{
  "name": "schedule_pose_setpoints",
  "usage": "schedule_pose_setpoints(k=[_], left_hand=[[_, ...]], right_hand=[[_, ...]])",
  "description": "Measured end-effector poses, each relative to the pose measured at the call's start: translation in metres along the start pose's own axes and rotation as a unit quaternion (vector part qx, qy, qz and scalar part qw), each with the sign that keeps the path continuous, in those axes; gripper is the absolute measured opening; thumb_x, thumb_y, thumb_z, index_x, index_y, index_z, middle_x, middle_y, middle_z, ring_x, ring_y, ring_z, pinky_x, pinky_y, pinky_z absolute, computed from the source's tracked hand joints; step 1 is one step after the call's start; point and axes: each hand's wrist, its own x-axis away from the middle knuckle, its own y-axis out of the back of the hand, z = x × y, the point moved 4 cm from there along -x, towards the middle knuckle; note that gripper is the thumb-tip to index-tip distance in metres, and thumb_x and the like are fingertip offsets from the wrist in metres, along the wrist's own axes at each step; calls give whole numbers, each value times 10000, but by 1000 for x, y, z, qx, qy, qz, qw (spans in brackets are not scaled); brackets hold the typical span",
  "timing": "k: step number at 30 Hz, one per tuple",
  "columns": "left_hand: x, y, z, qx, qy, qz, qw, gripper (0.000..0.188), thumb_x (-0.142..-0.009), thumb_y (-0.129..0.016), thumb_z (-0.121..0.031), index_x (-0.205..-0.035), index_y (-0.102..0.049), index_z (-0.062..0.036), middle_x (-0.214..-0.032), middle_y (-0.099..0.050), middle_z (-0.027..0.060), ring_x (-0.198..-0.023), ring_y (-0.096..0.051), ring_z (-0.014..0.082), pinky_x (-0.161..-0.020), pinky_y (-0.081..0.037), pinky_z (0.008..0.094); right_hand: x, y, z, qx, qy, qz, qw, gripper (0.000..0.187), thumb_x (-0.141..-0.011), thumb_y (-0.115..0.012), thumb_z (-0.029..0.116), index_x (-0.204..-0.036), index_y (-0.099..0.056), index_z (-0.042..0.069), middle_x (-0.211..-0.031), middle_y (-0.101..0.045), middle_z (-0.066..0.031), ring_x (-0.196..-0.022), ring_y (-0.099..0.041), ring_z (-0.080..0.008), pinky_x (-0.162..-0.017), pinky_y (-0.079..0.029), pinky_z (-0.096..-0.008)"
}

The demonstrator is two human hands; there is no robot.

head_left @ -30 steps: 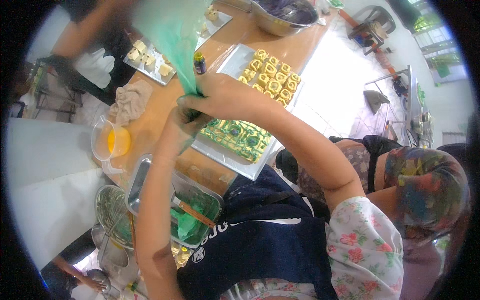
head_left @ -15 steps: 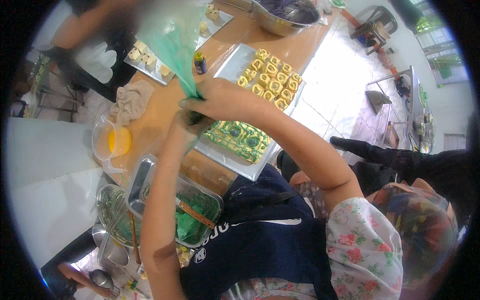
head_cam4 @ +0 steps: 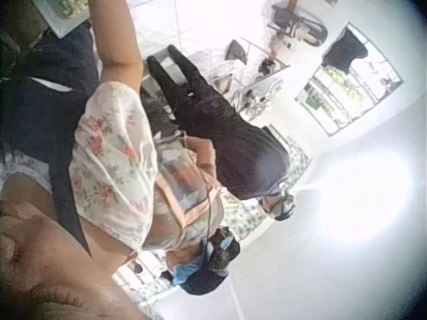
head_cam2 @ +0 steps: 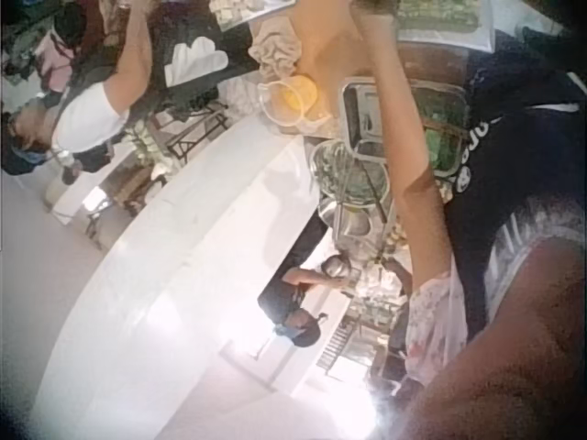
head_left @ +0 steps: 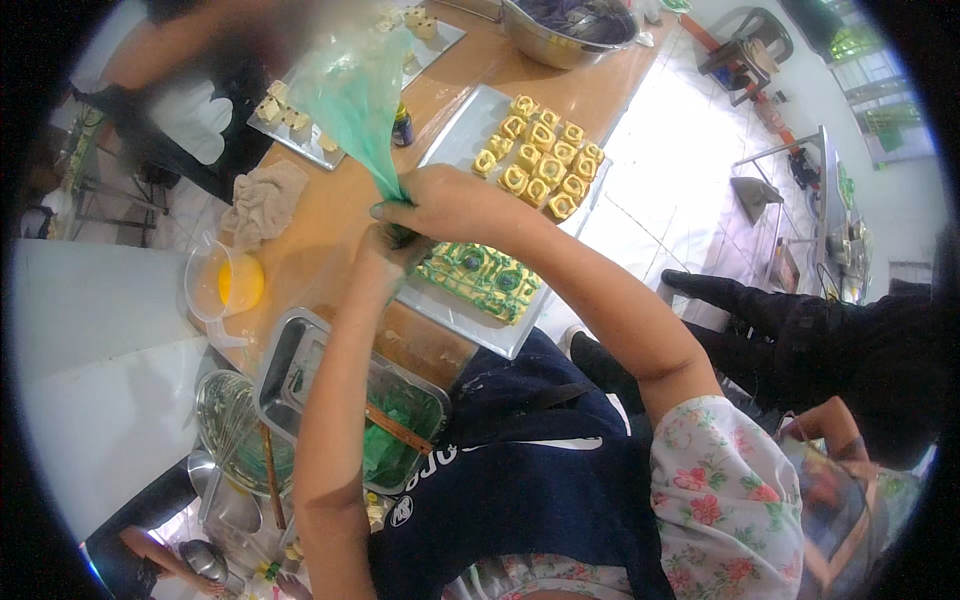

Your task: The person uses a pastry bag to apply green frosting onto small food items on a tray and then wipes the table with a blue cloth.

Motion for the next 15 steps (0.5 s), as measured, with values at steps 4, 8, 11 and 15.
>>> schedule_pose_setpoints(k=[4, 8, 11, 15], left_hand=[[-1, -3, 11, 29, -3, -42, 999, 254, -726, -638, -149, -891, -569, 31, -877, -611, 95, -812, -573, 154, -701, -448, 262], [10, -7, -30, -42, 79, -74, 993, 285, -714, -652, -168, -899, -564, 30, -872, -616, 104, -809, -581, 160, -700, -447, 272], [6, -3, -11, -49, 6, -67, 997, 283, -709, -657, -172, -891, -571, 28, -831, -624, 102, -784, -585, 156, -679, -445, 275], [-12, 3, 38, 123, -5, -68, 990, 257, -712, -650, -160, -869, -576, 30, -799, -627, 98, -749, -583, 144, -656, -441, 271]], right_hand=[[0, -6, 1, 30, 9, -2, 1000, 431, -791, -502, 366, -750, -574, -57, -709, -550, -252, -676, -547, -372, -644, -415, -405], [0, -6, -6, 13, -6, -4, 1000, 434, -790, -502, 369, -751, -575, -57, -707, -547, -252, -679, -545, -374, -644, -414, -407], [-1, -6, -1, 7, -1, 0, 1000, 433, -791, -499, 370, -754, -576, -55, -712, -547, -252, -683, -544, -373, -646, -412, -410], [-3, -10, 2, 4, 6, 2, 1000, 421, -794, -498, 360, -756, -578, -51, -722, -550, -250, -687, -544, -374, -643, -412, -409]])
